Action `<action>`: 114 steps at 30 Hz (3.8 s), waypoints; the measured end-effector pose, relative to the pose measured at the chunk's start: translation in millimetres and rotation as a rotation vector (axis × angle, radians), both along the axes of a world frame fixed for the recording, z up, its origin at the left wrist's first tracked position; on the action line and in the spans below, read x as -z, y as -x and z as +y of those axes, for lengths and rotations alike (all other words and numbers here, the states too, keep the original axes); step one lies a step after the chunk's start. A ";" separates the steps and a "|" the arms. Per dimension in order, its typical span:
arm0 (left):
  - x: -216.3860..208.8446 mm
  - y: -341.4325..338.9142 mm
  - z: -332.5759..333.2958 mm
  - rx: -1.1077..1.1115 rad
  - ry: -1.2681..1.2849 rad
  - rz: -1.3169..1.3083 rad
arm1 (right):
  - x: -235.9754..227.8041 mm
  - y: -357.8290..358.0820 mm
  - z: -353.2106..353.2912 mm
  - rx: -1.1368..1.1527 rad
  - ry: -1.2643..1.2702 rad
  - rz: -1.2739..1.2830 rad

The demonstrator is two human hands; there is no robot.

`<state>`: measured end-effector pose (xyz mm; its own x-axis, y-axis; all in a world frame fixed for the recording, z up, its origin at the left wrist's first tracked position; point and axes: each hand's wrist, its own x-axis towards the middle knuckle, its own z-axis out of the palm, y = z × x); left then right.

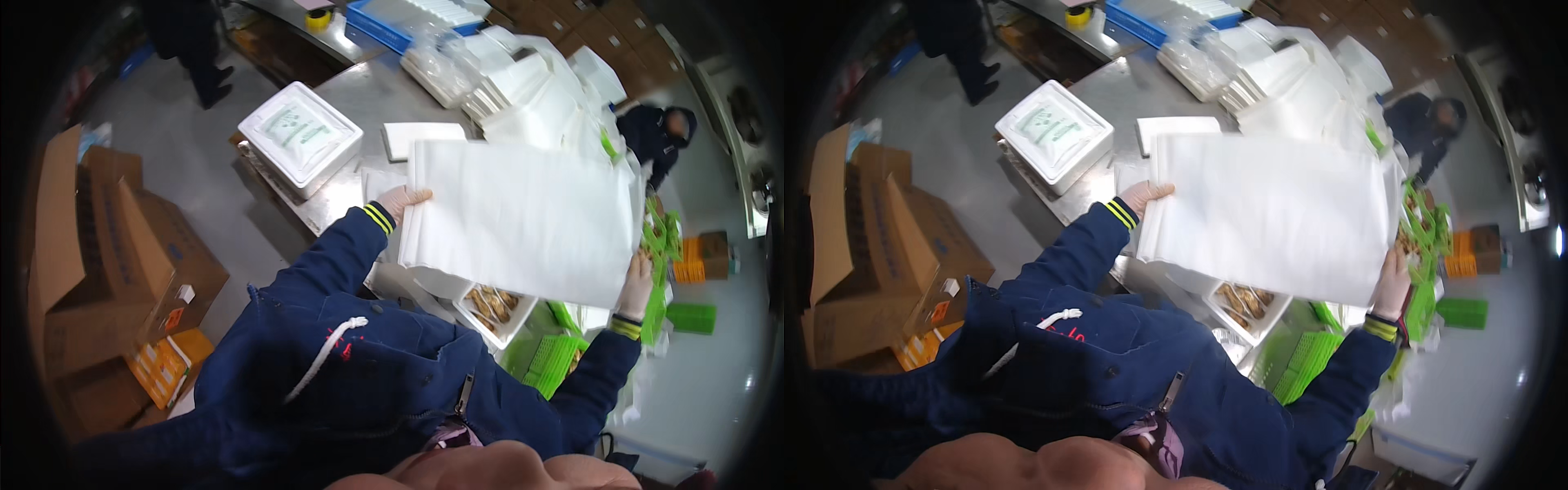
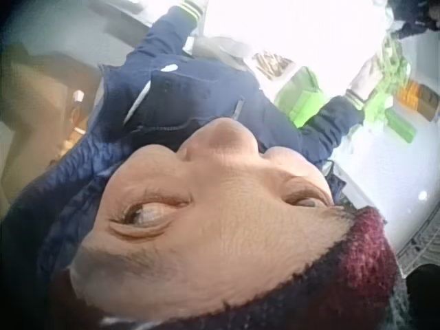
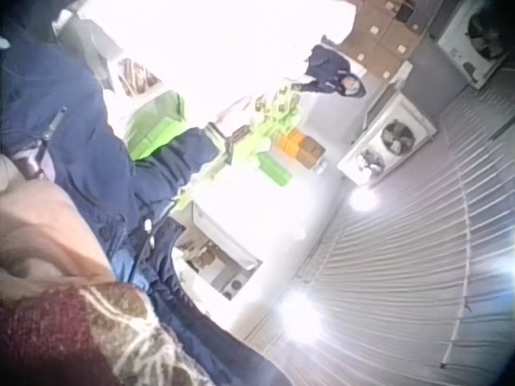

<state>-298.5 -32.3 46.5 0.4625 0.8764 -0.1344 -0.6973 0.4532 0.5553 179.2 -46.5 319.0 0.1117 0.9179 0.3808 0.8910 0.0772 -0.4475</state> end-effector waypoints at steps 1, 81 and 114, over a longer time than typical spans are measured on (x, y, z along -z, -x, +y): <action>20.8 -6.6 2.3 -0.007 -0.003 0.153 | 30.1 -46.2 -10.4 0.030 0.059 -0.160; -1.9 -133.9 -57.6 0.000 0.081 -0.253 | 39.3 -79.5 -170.1 0.341 -0.224 0.567; 11.3 -103.4 -73.9 0.280 -0.142 0.488 | 217.1 154.6 -94.5 0.081 0.280 0.289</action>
<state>-195.2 -106.2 35.3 0.5933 0.7547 -0.2803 -0.2096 0.4809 0.8513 24.6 -141.0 101.9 0.2536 0.9655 0.0599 0.7240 -0.1483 -0.6737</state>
